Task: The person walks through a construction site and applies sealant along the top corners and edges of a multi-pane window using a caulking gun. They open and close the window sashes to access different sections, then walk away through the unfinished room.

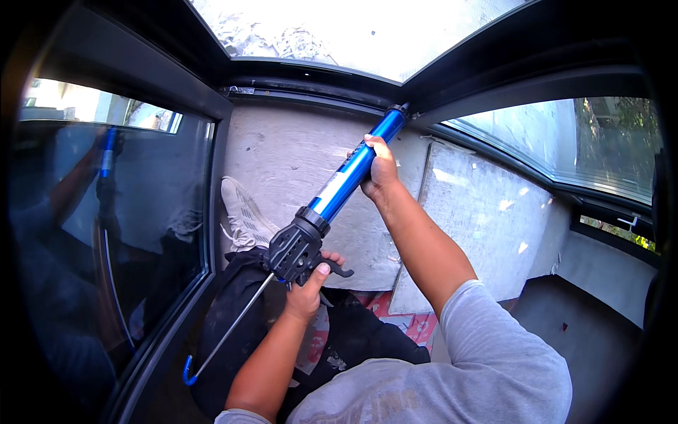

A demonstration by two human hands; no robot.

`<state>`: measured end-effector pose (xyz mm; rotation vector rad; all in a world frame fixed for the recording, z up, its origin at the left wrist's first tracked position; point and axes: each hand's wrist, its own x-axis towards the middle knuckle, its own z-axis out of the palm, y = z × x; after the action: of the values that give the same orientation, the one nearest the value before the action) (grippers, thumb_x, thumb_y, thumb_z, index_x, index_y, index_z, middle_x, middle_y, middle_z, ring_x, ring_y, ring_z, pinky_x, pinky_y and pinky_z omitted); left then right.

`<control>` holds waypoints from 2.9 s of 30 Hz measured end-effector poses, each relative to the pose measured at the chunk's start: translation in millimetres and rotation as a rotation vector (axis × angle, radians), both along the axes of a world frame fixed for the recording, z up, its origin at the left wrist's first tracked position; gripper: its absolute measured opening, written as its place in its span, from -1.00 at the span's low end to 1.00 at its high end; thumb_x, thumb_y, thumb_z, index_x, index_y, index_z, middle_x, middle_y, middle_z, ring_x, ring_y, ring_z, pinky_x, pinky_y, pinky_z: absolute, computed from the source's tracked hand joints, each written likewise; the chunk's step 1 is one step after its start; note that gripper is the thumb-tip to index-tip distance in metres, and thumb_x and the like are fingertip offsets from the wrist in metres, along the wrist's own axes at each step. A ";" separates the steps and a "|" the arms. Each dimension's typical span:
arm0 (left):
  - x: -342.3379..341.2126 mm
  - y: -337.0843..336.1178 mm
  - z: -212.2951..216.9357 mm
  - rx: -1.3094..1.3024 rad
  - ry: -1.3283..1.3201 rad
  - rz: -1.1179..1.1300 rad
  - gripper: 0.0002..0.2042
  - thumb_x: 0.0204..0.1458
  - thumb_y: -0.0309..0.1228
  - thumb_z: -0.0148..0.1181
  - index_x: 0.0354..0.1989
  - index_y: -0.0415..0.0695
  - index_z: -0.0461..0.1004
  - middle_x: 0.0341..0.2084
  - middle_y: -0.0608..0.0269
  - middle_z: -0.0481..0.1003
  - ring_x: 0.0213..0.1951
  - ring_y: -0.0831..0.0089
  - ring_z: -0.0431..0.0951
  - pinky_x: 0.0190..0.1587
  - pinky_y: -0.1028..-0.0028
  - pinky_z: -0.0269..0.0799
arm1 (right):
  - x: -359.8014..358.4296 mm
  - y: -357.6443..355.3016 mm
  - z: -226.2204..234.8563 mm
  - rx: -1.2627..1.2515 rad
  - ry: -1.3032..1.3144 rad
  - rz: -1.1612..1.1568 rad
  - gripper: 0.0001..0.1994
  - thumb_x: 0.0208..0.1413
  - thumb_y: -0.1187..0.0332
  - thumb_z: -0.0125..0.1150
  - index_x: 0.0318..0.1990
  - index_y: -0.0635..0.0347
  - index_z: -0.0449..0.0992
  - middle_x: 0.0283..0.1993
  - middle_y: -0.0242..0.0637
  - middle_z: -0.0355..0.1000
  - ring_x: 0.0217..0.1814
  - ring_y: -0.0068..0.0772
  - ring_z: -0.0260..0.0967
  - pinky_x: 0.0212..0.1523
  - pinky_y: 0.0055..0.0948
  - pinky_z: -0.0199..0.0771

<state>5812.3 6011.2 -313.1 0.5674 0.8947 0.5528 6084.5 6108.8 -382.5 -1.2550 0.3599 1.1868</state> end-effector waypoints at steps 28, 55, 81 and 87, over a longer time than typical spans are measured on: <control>5.3 -21.7 -52.7 0.539 0.248 -0.144 -0.77 0.20 -0.43 0.26 -0.02 -0.25 0.54 -0.22 0.16 0.63 -0.16 0.38 0.63 -0.06 0.35 0.56 | 9.8 -22.7 -21.0 0.345 0.153 -0.075 -0.54 -0.13 0.07 0.20 -0.14 0.23 0.43 -0.38 -0.14 0.48 -0.35 -0.13 0.55 -0.23 -0.11 0.64; 15.5 13.6 6.6 0.214 0.160 -0.037 -0.80 0.21 -0.39 0.18 -0.14 -0.29 0.51 -0.31 0.09 0.59 -0.23 0.28 0.65 -0.08 0.25 0.58 | 4.2 7.1 2.7 0.138 0.113 -0.172 -0.51 0.05 0.02 0.14 -0.06 0.29 0.31 -0.32 0.04 0.49 -0.32 -0.01 0.54 -0.16 -0.03 0.58; 9.6 38.4 -2.5 0.218 0.208 -0.055 -0.84 0.20 -0.39 0.21 -0.18 -0.24 0.53 -0.39 0.16 0.59 -0.34 0.34 0.65 -0.22 0.32 0.58 | 9.3 19.9 -10.7 0.108 0.148 -0.217 -0.40 -0.01 0.06 0.25 0.08 0.26 0.21 -0.25 0.08 0.45 -0.27 0.05 0.49 -0.14 0.04 0.58; 11.9 34.4 -5.3 0.170 0.241 -0.041 -0.80 0.19 -0.35 0.22 -0.23 -0.28 0.52 -0.41 0.09 0.59 -0.38 0.29 0.66 -0.22 0.32 0.62 | 10.4 21.6 -14.4 0.083 0.145 -0.222 -0.42 0.00 0.07 0.25 0.04 0.27 0.21 -0.28 0.07 0.44 -0.29 0.05 0.48 -0.15 0.03 0.58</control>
<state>5824.2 6045.6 -318.4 0.8174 1.0667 0.5338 6094.9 6130.3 -396.9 -1.0316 0.5371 1.0931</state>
